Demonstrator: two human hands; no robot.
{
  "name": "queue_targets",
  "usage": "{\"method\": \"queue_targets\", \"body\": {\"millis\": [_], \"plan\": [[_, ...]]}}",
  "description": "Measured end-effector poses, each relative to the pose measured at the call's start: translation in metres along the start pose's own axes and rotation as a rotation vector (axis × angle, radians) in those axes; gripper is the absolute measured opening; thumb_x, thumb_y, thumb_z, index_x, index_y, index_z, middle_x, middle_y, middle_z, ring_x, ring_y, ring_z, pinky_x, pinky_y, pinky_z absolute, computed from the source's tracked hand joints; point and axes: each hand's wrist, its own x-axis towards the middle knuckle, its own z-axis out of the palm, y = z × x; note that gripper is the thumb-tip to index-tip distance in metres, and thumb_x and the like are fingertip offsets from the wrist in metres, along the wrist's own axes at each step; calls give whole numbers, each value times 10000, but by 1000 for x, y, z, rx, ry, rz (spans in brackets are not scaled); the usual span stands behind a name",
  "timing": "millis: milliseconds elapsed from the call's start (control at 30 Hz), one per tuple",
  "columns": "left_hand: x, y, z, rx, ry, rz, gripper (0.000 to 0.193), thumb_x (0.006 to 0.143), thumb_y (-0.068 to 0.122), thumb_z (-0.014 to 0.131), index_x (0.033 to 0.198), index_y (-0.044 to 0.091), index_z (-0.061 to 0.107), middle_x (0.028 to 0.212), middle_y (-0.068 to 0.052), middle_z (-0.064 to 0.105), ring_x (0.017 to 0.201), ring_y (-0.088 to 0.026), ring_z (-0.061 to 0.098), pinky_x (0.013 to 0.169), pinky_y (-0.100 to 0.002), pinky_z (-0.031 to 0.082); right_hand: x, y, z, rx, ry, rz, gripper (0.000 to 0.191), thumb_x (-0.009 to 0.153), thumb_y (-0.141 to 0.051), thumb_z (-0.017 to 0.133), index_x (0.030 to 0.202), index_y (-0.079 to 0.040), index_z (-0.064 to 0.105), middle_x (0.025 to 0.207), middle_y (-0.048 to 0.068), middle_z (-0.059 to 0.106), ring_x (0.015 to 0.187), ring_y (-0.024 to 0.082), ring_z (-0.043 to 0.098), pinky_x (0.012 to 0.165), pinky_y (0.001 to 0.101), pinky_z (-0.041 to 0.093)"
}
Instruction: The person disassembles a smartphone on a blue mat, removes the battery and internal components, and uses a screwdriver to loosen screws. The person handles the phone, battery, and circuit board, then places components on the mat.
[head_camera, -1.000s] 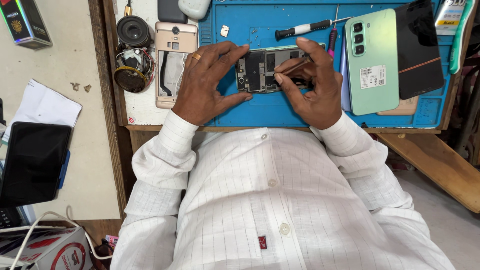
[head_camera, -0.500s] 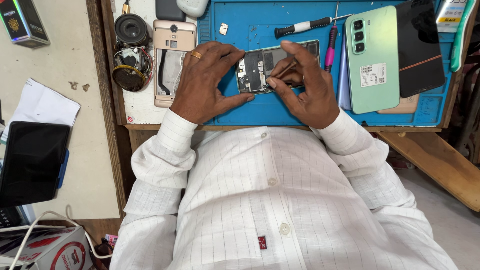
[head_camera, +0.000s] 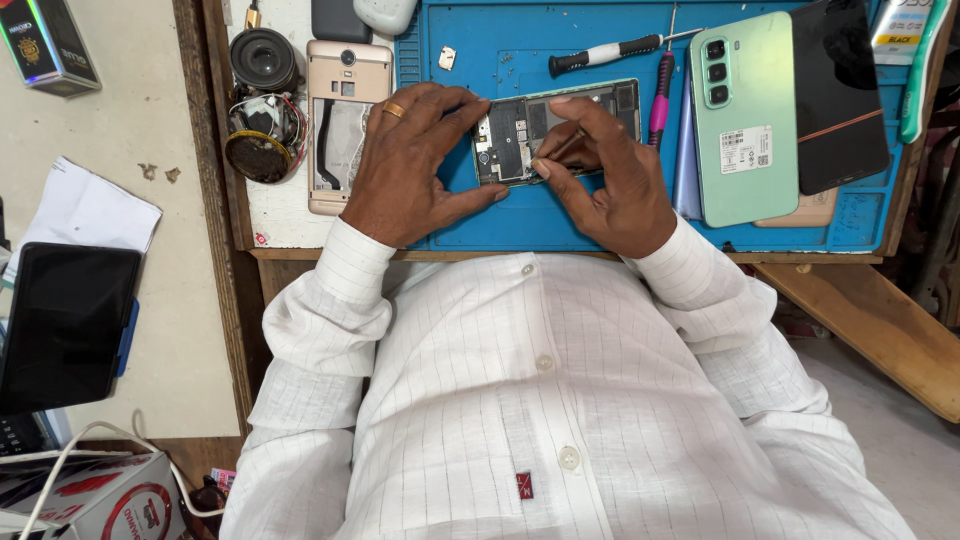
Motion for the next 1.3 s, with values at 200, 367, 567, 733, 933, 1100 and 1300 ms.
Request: {"method": "queue_targets", "body": {"millis": [200, 367, 567, 733, 933, 1100, 1300], "plan": [[-1, 1, 0, 3, -5, -5, 806, 785, 516, 915, 1397, 66, 648, 1392, -118, 603, 1367, -347, 480, 1165, -539, 341, 3, -1, -1, -101, -30, -123, 556, 1055, 19, 710, 1487, -89, 377, 1101, 167, 734, 1049, 259, 771, 916, 358, 661], [-3, 1, -3, -14, -6, -19, 824, 770, 522, 918, 1402, 73, 639, 1402, -119, 602, 1374, -344, 480, 1159, -539, 343, 2, -6, 3, -66, 7, -87, 573, 1048, 25, 711, 1501, -85, 378, 1125, 168, 728, 1067, 266, 770, 932, 367, 667], [-5, 2, -3, -6, -10, -36, 832, 754, 525, 920, 1399, 79, 642, 1396, -119, 601, 1366, -352, 477, 1166, -543, 337, 2, -8, 5, -79, 10, -81, 561, 1048, 13, 729, 1485, -96, 395, 1149, 173, 724, 1073, 264, 773, 913, 356, 679], [-6, 2, -6, 1, -8, -23, 817, 791, 520, 913, 1416, 73, 635, 1410, -126, 594, 1376, -353, 479, 1168, -534, 342, 4, -10, 5, -176, 23, -71, 564, 999, -49, 804, 1421, -104, 434, 1097, 173, 731, 994, 260, 780, 805, 339, 668], [-6, 0, -7, 5, -4, -16, 812, 785, 517, 914, 1405, 67, 643, 1406, -127, 595, 1372, -358, 476, 1166, -543, 335, 4, -11, 5, -143, 14, -72, 557, 1004, -34, 799, 1421, -107, 437, 1098, 160, 742, 1022, 251, 780, 836, 342, 669], [-7, -1, -7, -7, -8, -21, 821, 782, 523, 916, 1409, 68, 642, 1399, -123, 597, 1367, -352, 482, 1159, -540, 340, 5, -12, 5, -5, -39, -53, 531, 1024, 30, 726, 1446, -88, 426, 1144, 184, 726, 1112, 276, 764, 933, 367, 627], [-9, -2, -9, -19, -4, -22, 836, 756, 505, 940, 1407, 76, 640, 1407, -117, 589, 1375, -356, 476, 1169, -538, 340, 2, -9, 5, 72, -89, -59, 552, 1044, 77, 636, 1491, -98, 363, 1180, 196, 715, 1162, 298, 745, 1014, 398, 655]]}}
